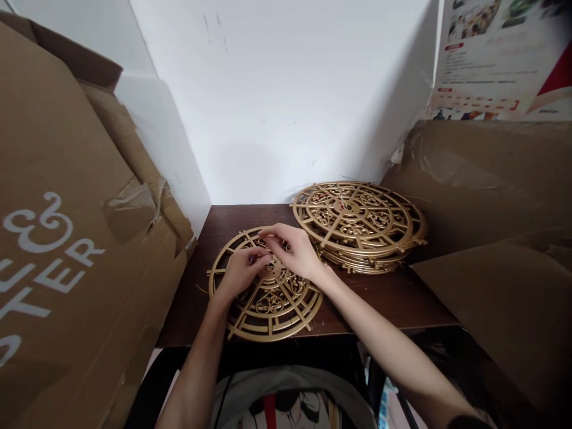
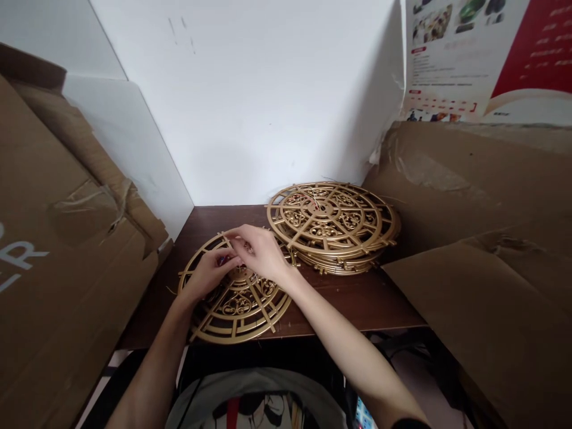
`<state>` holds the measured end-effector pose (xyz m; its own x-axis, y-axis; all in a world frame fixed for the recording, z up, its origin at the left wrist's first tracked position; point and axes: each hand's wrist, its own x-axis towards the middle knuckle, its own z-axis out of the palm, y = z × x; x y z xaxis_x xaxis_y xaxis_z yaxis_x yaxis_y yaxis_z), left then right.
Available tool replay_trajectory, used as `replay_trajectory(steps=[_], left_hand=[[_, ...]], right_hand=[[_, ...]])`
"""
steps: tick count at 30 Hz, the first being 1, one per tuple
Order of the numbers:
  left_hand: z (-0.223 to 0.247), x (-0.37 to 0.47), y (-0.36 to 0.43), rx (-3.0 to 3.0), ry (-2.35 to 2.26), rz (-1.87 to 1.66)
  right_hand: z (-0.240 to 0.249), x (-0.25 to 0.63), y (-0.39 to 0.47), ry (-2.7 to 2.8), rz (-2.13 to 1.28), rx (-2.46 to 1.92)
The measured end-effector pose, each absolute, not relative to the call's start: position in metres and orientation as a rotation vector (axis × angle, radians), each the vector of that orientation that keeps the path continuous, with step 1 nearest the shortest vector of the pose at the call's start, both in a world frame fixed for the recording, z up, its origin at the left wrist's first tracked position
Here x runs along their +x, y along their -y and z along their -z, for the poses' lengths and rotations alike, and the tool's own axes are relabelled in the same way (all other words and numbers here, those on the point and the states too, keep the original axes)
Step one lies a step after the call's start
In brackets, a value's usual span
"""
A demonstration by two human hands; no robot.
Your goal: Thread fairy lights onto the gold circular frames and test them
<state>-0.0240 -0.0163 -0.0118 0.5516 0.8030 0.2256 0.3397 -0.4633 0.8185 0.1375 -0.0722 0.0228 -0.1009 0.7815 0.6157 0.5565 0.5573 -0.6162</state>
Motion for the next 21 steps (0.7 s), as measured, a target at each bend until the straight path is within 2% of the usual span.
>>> replay_trajectory(steps=[6,21], left_hand=[[0.013,-0.025,0.021,1.806,-0.916,-0.902],[0.011,-0.021,0.026,1.763,-0.904,-0.939]], right_hand=[[0.01,0.152,0.066,1.786,-0.157,-1.085],[0.013,0.136,0.056,1.462,-0.605,-1.113]])
